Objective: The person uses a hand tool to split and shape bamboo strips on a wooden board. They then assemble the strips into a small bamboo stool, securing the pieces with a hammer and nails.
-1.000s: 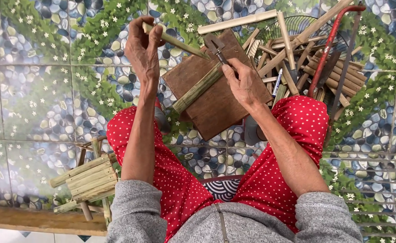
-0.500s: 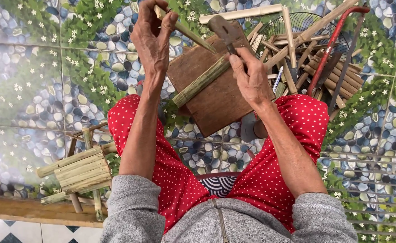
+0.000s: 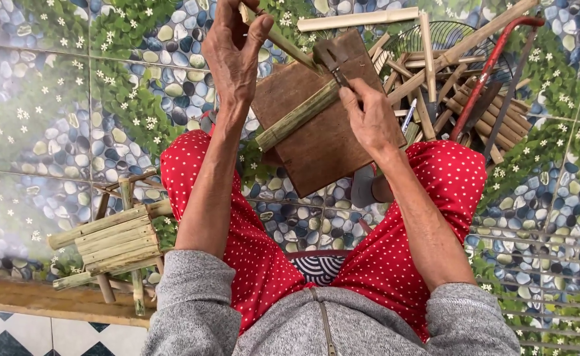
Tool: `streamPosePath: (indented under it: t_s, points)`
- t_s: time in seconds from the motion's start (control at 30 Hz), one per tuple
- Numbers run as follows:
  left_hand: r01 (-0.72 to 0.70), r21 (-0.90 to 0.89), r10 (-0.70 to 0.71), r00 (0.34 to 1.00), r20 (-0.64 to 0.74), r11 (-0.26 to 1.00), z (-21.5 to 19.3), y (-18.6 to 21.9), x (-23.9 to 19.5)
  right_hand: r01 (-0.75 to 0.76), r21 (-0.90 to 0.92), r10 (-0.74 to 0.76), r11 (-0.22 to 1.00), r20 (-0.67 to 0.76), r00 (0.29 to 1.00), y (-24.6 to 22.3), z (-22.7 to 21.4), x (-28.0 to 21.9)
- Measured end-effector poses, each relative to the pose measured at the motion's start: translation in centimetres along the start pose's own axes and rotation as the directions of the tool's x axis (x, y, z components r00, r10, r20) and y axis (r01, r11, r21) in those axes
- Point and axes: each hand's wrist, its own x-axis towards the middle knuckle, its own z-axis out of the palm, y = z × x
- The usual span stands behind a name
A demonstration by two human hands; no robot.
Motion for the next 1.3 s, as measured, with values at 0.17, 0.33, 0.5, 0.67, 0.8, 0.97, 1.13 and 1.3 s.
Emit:
streamPosePath:
  t_s: [0.17, 0.33, 0.5, 0.67, 0.8, 0.97, 1.13, 1.3]
  points:
    - [0.054, 0.024, -0.053, 0.999, -0.005, 0.998, 0.0, 0.0, -0.2, 0.026, 0.202, -0.016, 0.979, -0.047, 0.999, -2.3, -0.9, -0.2]
    - [0.01, 0.014, -0.01, 1.0, 0.002, 1.0, -0.3, -0.3, -0.3, 0.123, 0.185, -0.106, 0.975, -0.1, 0.989, 0.0, -0.1, 0.2]
    - [0.06, -0.025, -0.06, 0.998, 0.029, 0.998, -0.7, 1.7, 0.5, 0.078, 0.164, -0.063, 0.983, -0.096, 0.993, 0.3, -0.1, 0.5]
    - [0.056, 0.105, -0.055, 0.998, -0.012, 0.993, -0.3, -1.6, -0.7, 0.02, 0.204, -0.009, 0.979, -0.053, 0.999, 0.5, -0.1, 0.2]
    - [0.058, 0.008, -0.058, 0.998, 0.039, 0.998, -0.9, 2.0, 0.2, -0.018, 0.016, 0.019, 1.0, -0.021, 1.0, -0.4, 0.0, 0.0]
    - [0.053, 0.079, -0.054, 0.999, 0.005, 0.995, -0.6, -0.9, -1.2, 0.136, 0.184, -0.111, 0.973, -0.139, 0.984, 0.1, 0.3, -0.2]
    - [0.028, -0.012, -0.028, 0.999, 0.026, 1.0, -1.0, 1.5, 0.0, 0.035, -0.05, -0.037, 0.998, -0.042, 0.998, -0.5, 0.0, 0.1]
    - [0.061, 0.017, -0.063, 0.993, 0.098, 0.998, -1.0, -1.4, -0.9, -0.243, 0.214, 0.244, 0.946, 0.024, 0.97, -3.2, -1.0, -0.4]
